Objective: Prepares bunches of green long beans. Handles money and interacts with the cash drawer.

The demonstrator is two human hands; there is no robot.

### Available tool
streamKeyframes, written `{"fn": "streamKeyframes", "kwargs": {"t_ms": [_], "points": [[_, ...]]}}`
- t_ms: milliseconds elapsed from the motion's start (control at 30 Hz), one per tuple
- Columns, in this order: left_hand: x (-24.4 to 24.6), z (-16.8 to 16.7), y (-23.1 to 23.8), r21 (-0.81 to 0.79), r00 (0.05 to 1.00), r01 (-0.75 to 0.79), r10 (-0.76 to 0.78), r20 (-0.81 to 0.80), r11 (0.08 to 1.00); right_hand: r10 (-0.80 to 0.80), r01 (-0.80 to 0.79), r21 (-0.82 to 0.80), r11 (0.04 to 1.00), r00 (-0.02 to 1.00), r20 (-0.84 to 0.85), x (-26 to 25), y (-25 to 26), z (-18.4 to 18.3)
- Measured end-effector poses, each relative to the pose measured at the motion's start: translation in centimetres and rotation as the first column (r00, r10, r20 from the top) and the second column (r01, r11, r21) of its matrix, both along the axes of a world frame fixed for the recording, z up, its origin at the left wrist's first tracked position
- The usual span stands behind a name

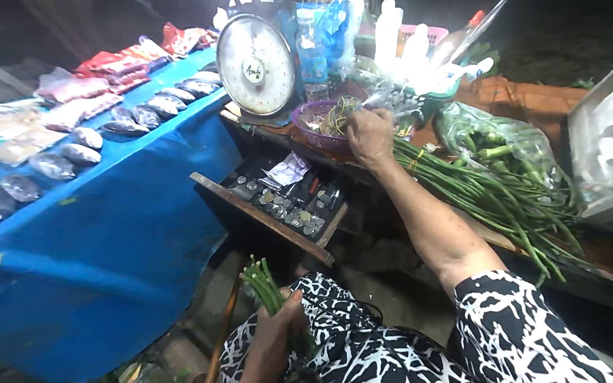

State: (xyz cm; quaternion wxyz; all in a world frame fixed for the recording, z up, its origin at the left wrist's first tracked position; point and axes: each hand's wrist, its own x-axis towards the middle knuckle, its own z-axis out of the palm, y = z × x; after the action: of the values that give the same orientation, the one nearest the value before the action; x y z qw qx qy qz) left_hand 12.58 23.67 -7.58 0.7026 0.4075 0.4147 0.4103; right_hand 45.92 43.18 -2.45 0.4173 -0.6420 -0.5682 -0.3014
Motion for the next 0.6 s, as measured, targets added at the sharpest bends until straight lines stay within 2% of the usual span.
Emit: {"fn": "streamKeyframes", "kwargs": {"t_ms": [467,600], "points": [[-0.19,-0.08,0.14,0.027,0.999,0.029,-0.028,-0.019,0.999,0.000,0.000,0.003,1.000,1.000,0.002,0.07,0.03,-0.04],[0.11,0.44,-0.08,0.007,0.999,-0.004,0.005,-0.052,1.000,0.035,-0.035,-0.007,0.999,0.999,-0.003,0.05,-0.12,0.12]]}}
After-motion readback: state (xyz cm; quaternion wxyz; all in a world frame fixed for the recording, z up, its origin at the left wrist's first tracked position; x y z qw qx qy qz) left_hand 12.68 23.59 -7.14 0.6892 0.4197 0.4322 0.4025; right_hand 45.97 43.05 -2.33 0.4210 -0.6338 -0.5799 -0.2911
